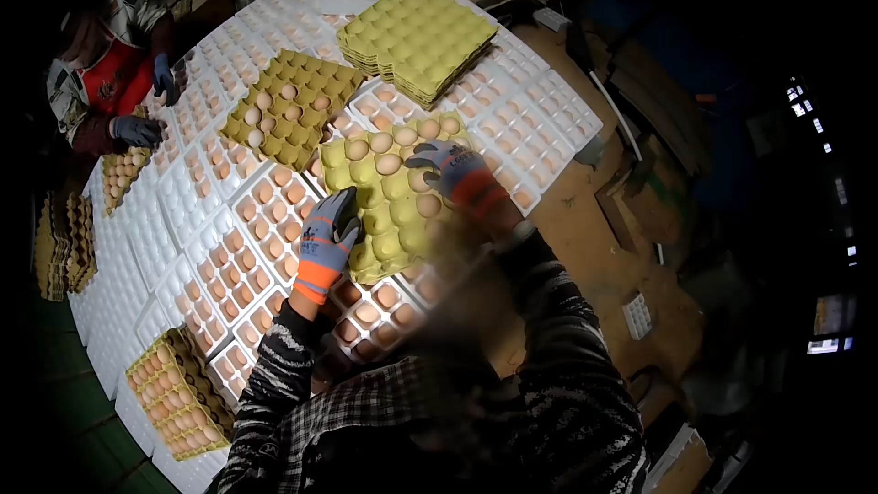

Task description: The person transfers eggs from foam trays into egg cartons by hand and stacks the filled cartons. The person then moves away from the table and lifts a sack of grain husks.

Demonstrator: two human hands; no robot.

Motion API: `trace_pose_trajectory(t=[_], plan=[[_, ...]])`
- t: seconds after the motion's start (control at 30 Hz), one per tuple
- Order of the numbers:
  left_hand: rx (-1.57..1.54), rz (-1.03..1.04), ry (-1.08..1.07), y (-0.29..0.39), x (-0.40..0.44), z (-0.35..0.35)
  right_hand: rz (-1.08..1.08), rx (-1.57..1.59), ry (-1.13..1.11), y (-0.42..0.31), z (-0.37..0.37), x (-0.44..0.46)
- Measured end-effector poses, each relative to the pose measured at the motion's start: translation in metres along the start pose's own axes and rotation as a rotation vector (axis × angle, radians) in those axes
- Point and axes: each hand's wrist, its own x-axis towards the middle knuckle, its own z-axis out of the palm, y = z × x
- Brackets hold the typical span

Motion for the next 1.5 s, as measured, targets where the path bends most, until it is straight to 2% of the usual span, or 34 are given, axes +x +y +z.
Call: trace_pose_trajectory(t=[0.07, 0.17, 0.2, 0.3, 0.33, 0.37, 0.43, 0.47, 0.57, 0.6, 0.7, 0.73, 0.83, 0.87, 0.9, 0.93, 0.97, 1.03, 1.07, 1.1, 1.13, 1.17, 1.2, 1.27, 1.3, 1.33, 1.37, 1.4, 1.43, 1.47, 1.5], plan=[[0.152, 0.067, -0.046, 0.003, 0.048, 0.029, -0.055, -0.886, -0.364, 0.008, -0.02, 0.014], [0.386, 0.042, -0.211, 0.005, 0.098, 0.06, -0.028, -0.905, -0.284, 0.025, -0.014, 0.016], [0.46, 0.021, -0.27, 0.004, 0.104, 0.065, -0.004, -0.856, -0.292, 0.013, -0.017, 0.012], [0.329, -0.042, -0.201, 0.009, 0.11, 0.049, -0.03, -0.075, -0.059, 0.003, -0.043, -0.004], [0.05, -0.081, -0.005, 0.001, 0.103, 0.044, 0.278, 0.484, 0.013, -0.032, -0.056, -0.015], [-0.261, -0.083, 0.185, -0.042, 0.101, 0.059, 0.235, 0.464, 0.015, -0.028, -0.062, -0.008], [-0.544, -0.21, 0.248, -0.084, 0.109, 0.051, 0.16, 0.432, 0.029, -0.019, -0.071, 0.004], [-0.082, -0.125, 0.176, -0.096, 0.117, 0.046, 0.119, 0.143, -0.02, -0.012, -0.066, 0.011], [0.359, -0.283, -0.292, -0.001, 0.135, 0.017, -0.037, -0.734, -0.152, 0.023, -0.017, 0.053], [0.444, -0.299, -0.276, -0.003, 0.141, 0.023, 0.046, -0.894, -0.179, 0.019, -0.005, 0.065], [0.45, -0.384, -0.352, -0.014, 0.152, 0.017, 0.069, -0.681, -0.097, 0.015, -0.038, 0.052], [0.366, -0.344, -0.263, -0.03, 0.145, 0.018, 0.127, -0.422, -0.043, 0.015, -0.053, 0.047], [-0.324, -0.454, 0.078, -0.065, 0.136, 0.028, 0.291, 0.358, 0.107, 0.012, -0.09, 0.033], [-0.366, -0.346, 0.09, -0.078, 0.142, 0.035, 0.356, 0.326, 0.015, 0.005, -0.096, 0.04], [-0.176, -0.382, -0.007, -0.036, 0.146, 0.022, 0.422, 0.291, -0.083, -0.008, -0.104, 0.05], [0.027, -0.223, -0.08, -0.029, 0.149, 0.032, 0.485, 0.254, -0.186, -0.015, -0.106, 0.06], [0.236, -0.067, -0.148, -0.028, 0.156, 0.04, 0.339, -0.139, -0.166, -0.005, -0.094, 0.071], [0.672, -0.072, -0.323, -0.027, 0.171, 0.067, -0.033, -0.888, -0.108, 0.021, -0.05, 0.102], [0.726, -0.092, -0.433, -0.006, 0.179, 0.058, 0.111, -1.131, -0.21, -0.006, -0.036, 0.107], [0.648, -0.137, -0.282, -0.032, 0.176, 0.08, 0.126, -1.299, -0.205, 0.017, -0.019, 0.115], [0.69, -0.164, -0.246, -0.039, 0.177, 0.087, 0.199, -1.338, -0.279, 0.018, -0.011, 0.122], [0.596, -0.194, -0.247, -0.021, 0.17, 0.066, 0.142, -1.307, -0.259, 0.014, -0.015, 0.122], [0.514, -0.199, -0.199, -0.019, 0.16, 0.053, 0.192, -1.206, -0.268, 0.006, -0.022, 0.123], [0.081, -0.211, 0.069, -0.026, 0.133, 0.027, 0.291, -1.062, -0.187, -0.015, -0.035, 0.117], [-0.129, -0.222, 0.228, -0.039, 0.114, 0.021, 0.235, -0.938, -0.13, -0.032, -0.034, 0.11], [-0.347, -0.177, 0.329, -0.055, 0.092, 0.006, 0.057, -0.71, -0.153, -0.018, -0.026, 0.114], [-0.488, -0.253, 0.333, -0.066, 0.068, -0.019, -0.107, -0.478, -0.168, -0.006, -0.017, 0.117], [-0.528, -0.285, 0.439, -0.089, 0.039, -0.035, 0.178, -0.158, -0.25, -0.041, 0.001, 0.117], [-0.949, -0.541, 0.501, -0.079, 0.011, -0.065, 0.458, 0.166, -0.312, -0.084, 0.029, 0.12], [-0.976, -0.691, 0.524, -0.089, -0.015, -0.092, 0.435, 0.405, -0.412, -0.09, 0.052, 0.129], [-0.95, -0.701, 0.631, -0.125, -0.048, -0.104, 0.401, 0.646, -0.516, -0.088, 0.077, 0.138]])
